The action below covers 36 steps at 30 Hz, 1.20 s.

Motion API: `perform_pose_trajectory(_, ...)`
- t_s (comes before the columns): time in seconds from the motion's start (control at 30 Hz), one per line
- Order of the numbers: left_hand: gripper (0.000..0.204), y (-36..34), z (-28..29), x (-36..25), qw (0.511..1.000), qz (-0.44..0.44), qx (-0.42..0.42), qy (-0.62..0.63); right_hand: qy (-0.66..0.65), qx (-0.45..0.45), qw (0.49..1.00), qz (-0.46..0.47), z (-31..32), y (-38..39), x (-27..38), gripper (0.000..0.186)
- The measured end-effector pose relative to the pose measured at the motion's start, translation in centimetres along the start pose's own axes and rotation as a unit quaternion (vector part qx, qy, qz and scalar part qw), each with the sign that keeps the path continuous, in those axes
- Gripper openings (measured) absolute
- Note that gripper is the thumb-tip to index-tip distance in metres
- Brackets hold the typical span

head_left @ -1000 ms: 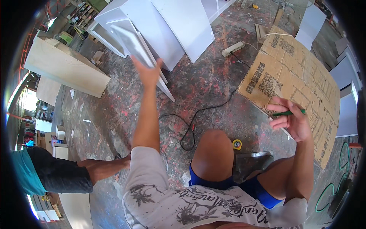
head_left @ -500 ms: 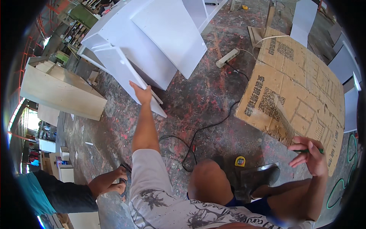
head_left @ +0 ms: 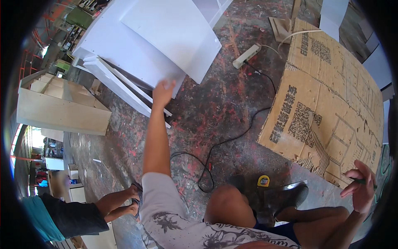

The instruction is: The person measures white furniture panels using a metal square and a tape measure, then marks layout lines on one panel with a pencil.

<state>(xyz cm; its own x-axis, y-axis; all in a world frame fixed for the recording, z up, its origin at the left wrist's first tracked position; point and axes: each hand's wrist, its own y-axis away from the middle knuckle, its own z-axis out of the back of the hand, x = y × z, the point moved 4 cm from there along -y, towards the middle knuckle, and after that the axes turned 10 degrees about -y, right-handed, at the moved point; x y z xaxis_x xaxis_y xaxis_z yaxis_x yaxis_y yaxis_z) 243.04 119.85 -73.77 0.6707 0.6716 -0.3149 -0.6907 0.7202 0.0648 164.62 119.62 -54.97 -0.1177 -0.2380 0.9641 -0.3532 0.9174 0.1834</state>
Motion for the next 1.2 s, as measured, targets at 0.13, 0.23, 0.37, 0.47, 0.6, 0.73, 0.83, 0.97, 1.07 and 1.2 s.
perform_pose_trajectory(0.13,0.103,-10.7,-0.1,0.6,0.935,0.045,-0.137,0.324,-0.014,-0.060,0.998,0.014,1.1,-1.2,-0.9,0.070)
perform_pose_trajectory(0.23,0.107,-14.6,0.8,-1.4,0.911,0.074,-0.153,0.375,-0.019,-0.093,0.995,0.014,1.4,-0.7,-0.6,0.071)
perform_pose_trajectory(0.37,0.107,-15.3,0.6,-6.5,0.930,0.065,-0.193,0.305,-0.014,-0.147,0.989,0.016,2.6,0.4,-0.4,0.072)
perform_pose_trajectory(0.47,0.084,-13.6,-0.3,-10.7,0.918,0.065,-0.245,0.306,-0.015,-0.169,0.986,0.007,3.3,1.2,-0.2,0.073)
perform_pose_trajectory(0.6,0.045,-10.2,-0.5,-16.0,0.871,-0.041,-0.373,0.319,-0.022,-0.144,0.989,-0.008,3.2,1.2,-0.2,0.072)
perform_pose_trajectory(0.73,0.041,-2.1,1.8,-19.9,0.818,-0.066,-0.422,0.385,-0.053,-0.083,0.995,-0.004,3.2,2.5,0.3,0.072)
perform_pose_trajectory(0.83,0.038,1.5,4.5,-19.5,0.833,-0.092,-0.376,0.395,-0.071,-0.061,0.996,-0.005,3.5,4.2,1.2,0.073)
perform_pose_trajectory(0.97,0.032,8.4,8.3,-21.2,0.820,-0.152,-0.364,0.415,-0.087,-0.018,0.996,0.003,3.9,5.0,1.2,0.072)
perform_pose_trajectory(1.07,0.032,14.3,12.1,-22.7,0.813,-0.202,-0.371,0.401,-0.113,0.035,0.993,0.015,3.2,5.7,2.1,0.071)
perform_pose_trajectory(1.2,0.029,22.7,16.2,-26.7,0.830,-0.238,-0.370,0.342,-0.137,0.085,0.986,0.035,2.2,7.5,3.4,0.067)
